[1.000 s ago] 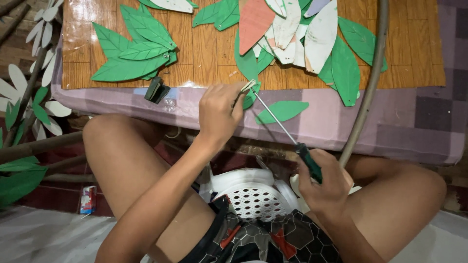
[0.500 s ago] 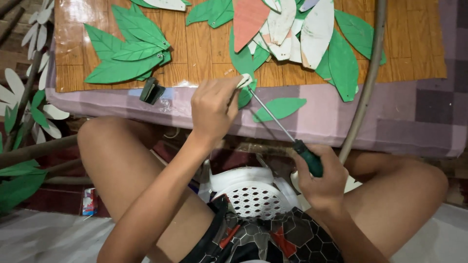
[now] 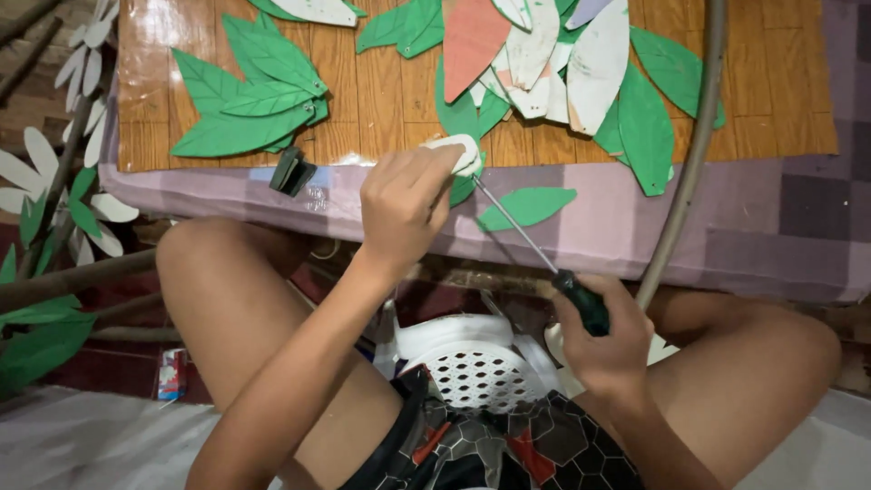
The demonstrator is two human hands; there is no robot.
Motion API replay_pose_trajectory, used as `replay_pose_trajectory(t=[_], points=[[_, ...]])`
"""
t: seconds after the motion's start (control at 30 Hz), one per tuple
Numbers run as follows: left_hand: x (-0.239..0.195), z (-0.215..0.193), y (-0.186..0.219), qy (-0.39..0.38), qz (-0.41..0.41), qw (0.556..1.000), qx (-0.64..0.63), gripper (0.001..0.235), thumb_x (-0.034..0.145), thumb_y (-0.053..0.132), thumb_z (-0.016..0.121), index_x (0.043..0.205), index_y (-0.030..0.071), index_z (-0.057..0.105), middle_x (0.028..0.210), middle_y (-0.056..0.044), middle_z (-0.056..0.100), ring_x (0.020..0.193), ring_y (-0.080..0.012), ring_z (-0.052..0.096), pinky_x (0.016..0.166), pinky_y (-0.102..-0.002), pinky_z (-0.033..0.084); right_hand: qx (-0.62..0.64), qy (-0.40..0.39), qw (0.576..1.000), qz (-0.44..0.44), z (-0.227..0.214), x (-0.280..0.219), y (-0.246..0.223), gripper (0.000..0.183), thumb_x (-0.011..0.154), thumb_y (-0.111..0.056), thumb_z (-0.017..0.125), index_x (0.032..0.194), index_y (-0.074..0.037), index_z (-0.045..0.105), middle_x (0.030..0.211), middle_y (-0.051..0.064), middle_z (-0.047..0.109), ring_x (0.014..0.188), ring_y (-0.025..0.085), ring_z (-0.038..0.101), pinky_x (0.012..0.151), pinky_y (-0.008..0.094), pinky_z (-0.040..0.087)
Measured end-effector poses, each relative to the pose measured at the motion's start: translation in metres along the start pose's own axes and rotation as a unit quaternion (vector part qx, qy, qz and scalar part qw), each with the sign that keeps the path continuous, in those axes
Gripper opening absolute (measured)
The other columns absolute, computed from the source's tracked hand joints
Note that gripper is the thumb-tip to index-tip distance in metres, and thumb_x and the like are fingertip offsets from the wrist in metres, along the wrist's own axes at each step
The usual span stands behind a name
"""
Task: Cutting leaf shapes from foam sheets and poking holes in them using a pointed tool.
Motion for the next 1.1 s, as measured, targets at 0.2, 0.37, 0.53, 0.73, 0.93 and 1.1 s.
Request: replay_pose_trajectory(t=[0.2, 0.37, 0.53, 0.73, 0.93, 1.1], points=[[0.012, -0.014, 0.015, -0.042, -0.019, 0.995, -0.092, 0.029, 0.094, -0.013, 0.06, 0.115, 0.005, 0.07, 0.089, -0.01, 0.073, 0.08, -0.0269, 0.068, 0.067, -0.035, 0.045, 0.026, -0.075, 0.993, 0.09, 0.0, -0.006, 0.001, 0.023, 0.094, -0.023, 0.07, 0.114, -0.013, 0.073, 0.093, -0.001, 0.073, 0.08, 0.011, 0.064, 0.071, 0.027, 0.049], [0.012, -0.019, 0.011, -0.055, 0.011, 0.991, -0.119, 0.03, 0.091, -0.013, 0.062, 0.113, 0.005, 0.071, 0.093, -0.011, 0.076, 0.085, -0.028, 0.072, 0.068, -0.035, 0.045, 0.465, -0.323, 0.79, 0.235, 0.023, -0.013, 0.036, 0.03, 0.101, -0.026, 0.06, 0.104, 0.003, 0.066, 0.064, 0.006, 0.062, 0.047, 0.011, 0.055, 0.044, 0.023, 0.046], [0.023, -0.027, 0.026, -0.021, 0.042, 0.99, -0.13, 0.037, 0.084, -0.021, 0.057, 0.11, -0.001, 0.073, 0.1, -0.014, 0.079, 0.088, -0.0308, 0.076, 0.068, -0.035, 0.05, 0.65, -0.359, 0.612, 0.274, 0.02, -0.011, -0.01, 0.04, 0.098, -0.027, 0.062, 0.126, 0.0, 0.053, 0.052, 0.01, 0.047, 0.037, 0.01, 0.035, 0.036, 0.021, 0.022], [0.02, -0.031, 0.039, 0.015, 0.003, 0.997, -0.075, 0.041, 0.082, -0.019, 0.052, 0.114, -0.001, 0.071, 0.102, -0.012, 0.078, 0.089, -0.0296, 0.074, 0.07, -0.037, 0.049, 0.071, -0.072, 0.991, 0.091, 0.018, -0.026, 0.015, 0.026, 0.092, -0.018, 0.072, 0.116, -0.008, 0.071, 0.101, 0.005, 0.072, 0.089, 0.016, 0.065, 0.079, 0.03, 0.053], [0.003, -0.013, 0.015, -0.014, -0.01, 0.99, -0.141, 0.026, 0.096, -0.011, 0.056, 0.108, 0.005, 0.073, 0.072, -0.005, 0.066, 0.063, -0.0154, 0.059, 0.054, -0.025, 0.041, 0.023, -0.094, 0.994, 0.059, 0.016, -0.017, 0.012, 0.034, 0.098, -0.041, 0.058, 0.117, -0.016, 0.07, 0.104, 0.001, 0.072, 0.097, 0.021, 0.064, 0.089, 0.036, 0.048], [0.001, -0.019, 0.003, -0.066, 0.007, 0.984, -0.163, 0.033, 0.09, -0.012, 0.063, 0.116, 0.005, 0.072, 0.102, -0.01, 0.08, 0.094, -0.0291, 0.078, 0.072, -0.037, 0.054, 0.411, -0.298, 0.814, 0.283, 0.032, -0.019, 0.035, 0.037, 0.093, -0.029, 0.068, 0.108, 0.005, 0.073, 0.07, 0.01, 0.069, 0.047, 0.016, 0.057, 0.038, 0.026, 0.045]])
Point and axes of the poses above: each hand's wrist, its own x-axis towards the middle knuckle, its own z-axis out of the palm, y = z × x, the point moved 4 cm from there along x, towards the middle knuckle
